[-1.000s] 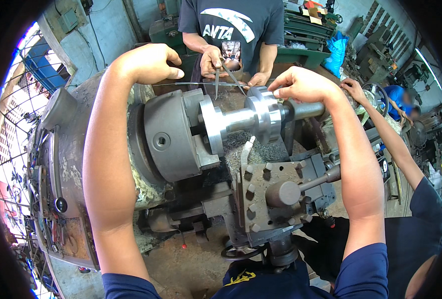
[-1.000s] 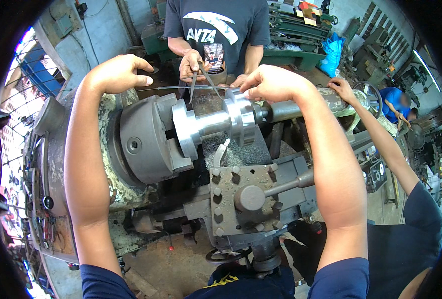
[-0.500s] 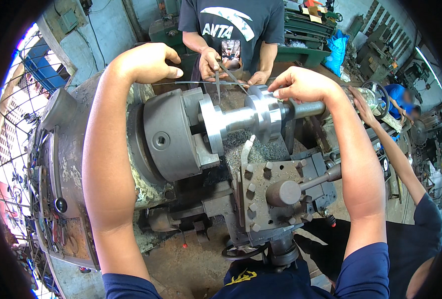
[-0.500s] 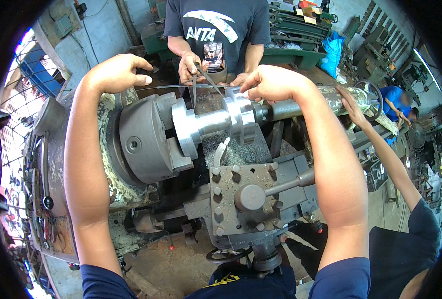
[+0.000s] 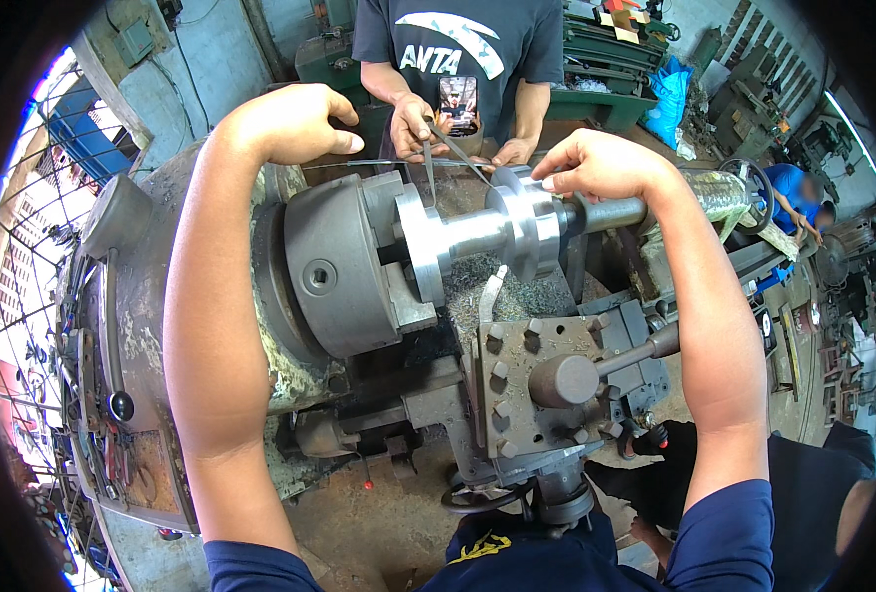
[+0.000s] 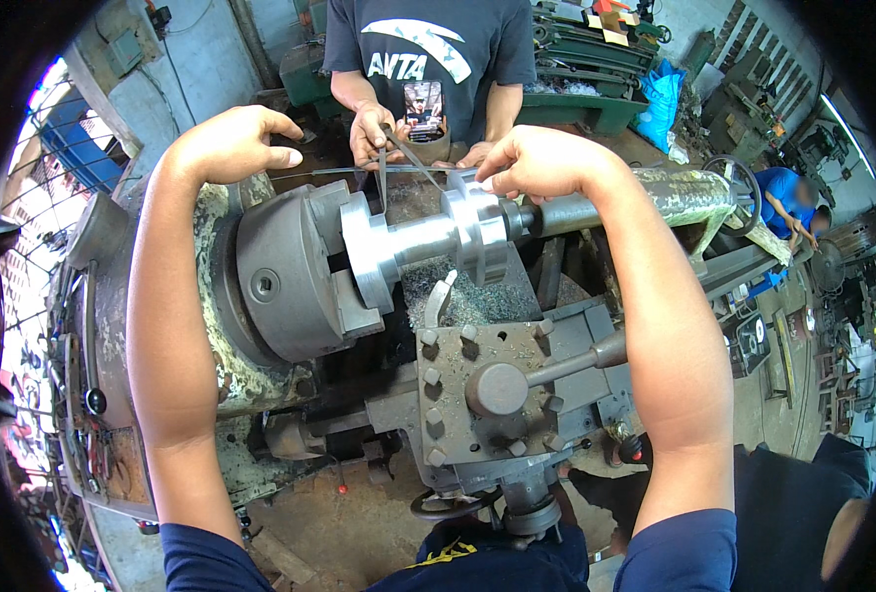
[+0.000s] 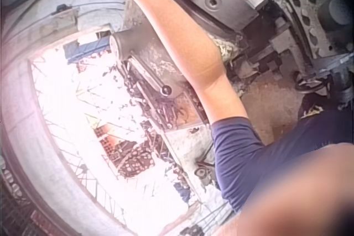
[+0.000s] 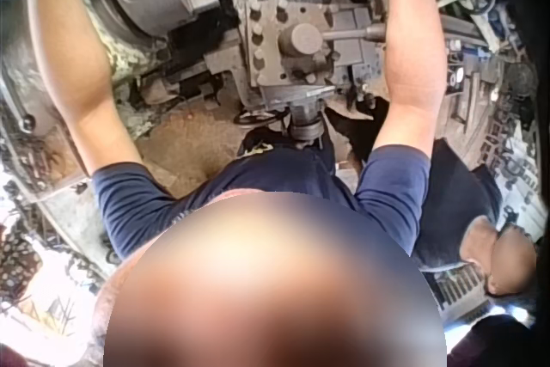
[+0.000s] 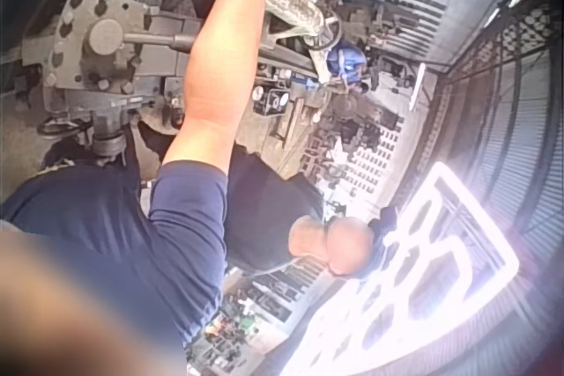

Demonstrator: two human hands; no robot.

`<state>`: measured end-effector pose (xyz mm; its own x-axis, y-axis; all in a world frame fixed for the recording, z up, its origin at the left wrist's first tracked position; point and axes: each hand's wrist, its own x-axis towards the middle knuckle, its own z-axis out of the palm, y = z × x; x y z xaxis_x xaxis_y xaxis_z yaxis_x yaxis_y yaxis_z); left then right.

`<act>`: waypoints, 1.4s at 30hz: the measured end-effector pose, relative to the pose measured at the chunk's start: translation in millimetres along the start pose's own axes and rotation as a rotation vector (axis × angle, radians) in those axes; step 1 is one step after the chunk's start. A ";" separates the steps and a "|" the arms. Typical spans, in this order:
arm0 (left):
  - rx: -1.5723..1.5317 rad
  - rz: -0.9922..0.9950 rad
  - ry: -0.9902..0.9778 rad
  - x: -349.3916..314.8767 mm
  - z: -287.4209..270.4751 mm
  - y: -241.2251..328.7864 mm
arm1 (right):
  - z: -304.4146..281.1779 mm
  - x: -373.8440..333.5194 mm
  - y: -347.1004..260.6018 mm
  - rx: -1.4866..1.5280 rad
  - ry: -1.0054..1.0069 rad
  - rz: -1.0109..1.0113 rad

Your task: The person uses a caliper to measure the diameter of a metal shaft mounted on a lathe. They repeatedly adjust the caliper jaws and reposition the tool to take multiple measurements along the shaft's length while a coworker observes.

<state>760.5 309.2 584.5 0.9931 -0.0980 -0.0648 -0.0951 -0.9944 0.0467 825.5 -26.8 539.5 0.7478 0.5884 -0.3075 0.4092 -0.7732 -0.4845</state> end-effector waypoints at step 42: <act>-0.043 0.085 0.008 -1.7 -10.9 -2.0 | -19.5 -7.4 7.2 0.645 0.905 -0.507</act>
<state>759.7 311.8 595.4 0.9820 -0.1818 -0.0510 -0.1764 -0.9798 0.0945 833.0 -41.4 554.2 0.7779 0.2128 0.5912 0.6185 -0.0931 -0.7803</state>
